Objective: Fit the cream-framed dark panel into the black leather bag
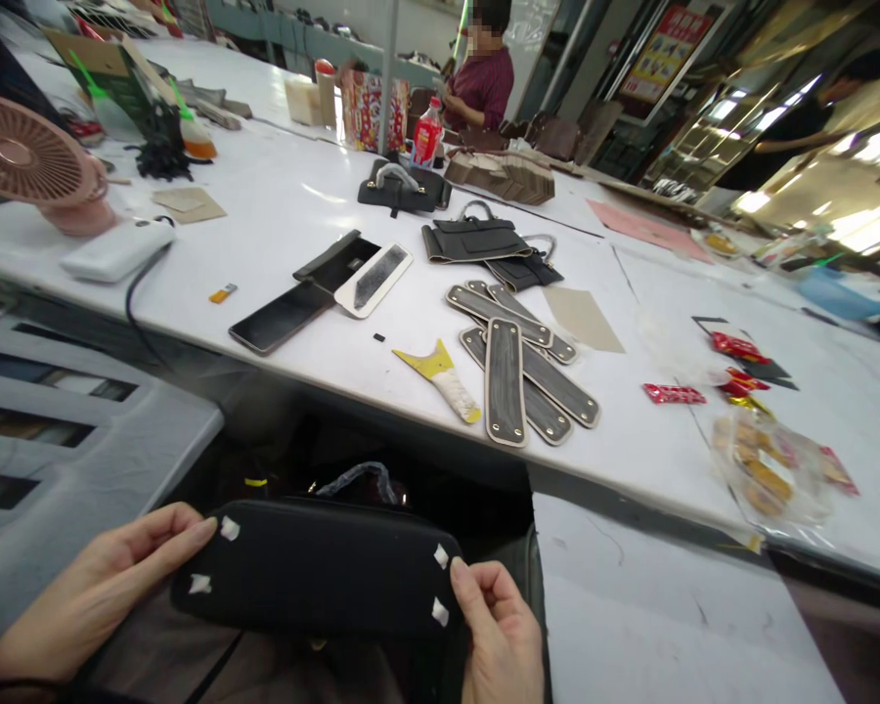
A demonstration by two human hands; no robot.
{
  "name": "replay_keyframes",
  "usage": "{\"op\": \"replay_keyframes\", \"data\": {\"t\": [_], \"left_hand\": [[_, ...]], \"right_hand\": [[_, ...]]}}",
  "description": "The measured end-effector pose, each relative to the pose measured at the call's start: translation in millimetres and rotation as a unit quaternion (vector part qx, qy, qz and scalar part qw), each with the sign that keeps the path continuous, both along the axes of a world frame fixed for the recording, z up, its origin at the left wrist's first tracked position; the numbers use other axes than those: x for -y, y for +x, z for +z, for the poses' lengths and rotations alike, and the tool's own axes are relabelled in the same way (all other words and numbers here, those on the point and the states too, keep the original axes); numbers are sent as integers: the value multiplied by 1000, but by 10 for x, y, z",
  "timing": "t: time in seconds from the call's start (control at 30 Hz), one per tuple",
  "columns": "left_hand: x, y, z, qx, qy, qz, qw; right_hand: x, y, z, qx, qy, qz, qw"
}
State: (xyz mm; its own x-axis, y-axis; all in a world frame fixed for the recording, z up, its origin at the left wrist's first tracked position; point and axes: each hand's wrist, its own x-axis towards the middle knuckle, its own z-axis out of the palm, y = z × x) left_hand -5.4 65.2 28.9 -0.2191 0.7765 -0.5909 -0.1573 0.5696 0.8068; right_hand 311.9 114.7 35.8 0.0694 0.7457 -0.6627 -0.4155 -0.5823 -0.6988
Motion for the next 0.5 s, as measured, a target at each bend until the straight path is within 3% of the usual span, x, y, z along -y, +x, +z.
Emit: {"op": "replay_keyframes", "data": {"t": [0.13, 0.37, 0.5], "left_hand": [[-16, 17, 26, 2, -2, -5, 1000], [14, -41, -101, -23, 14, -32, 999], [-15, -30, -47, -34, 17, -49, 998]], "right_hand": [[1, 17, -27, 10, 0, 8, 1000], [-6, 2, -28, 27, 6, 2, 1000], [-1, 31, -55, 34, -6, 11, 999]]}}
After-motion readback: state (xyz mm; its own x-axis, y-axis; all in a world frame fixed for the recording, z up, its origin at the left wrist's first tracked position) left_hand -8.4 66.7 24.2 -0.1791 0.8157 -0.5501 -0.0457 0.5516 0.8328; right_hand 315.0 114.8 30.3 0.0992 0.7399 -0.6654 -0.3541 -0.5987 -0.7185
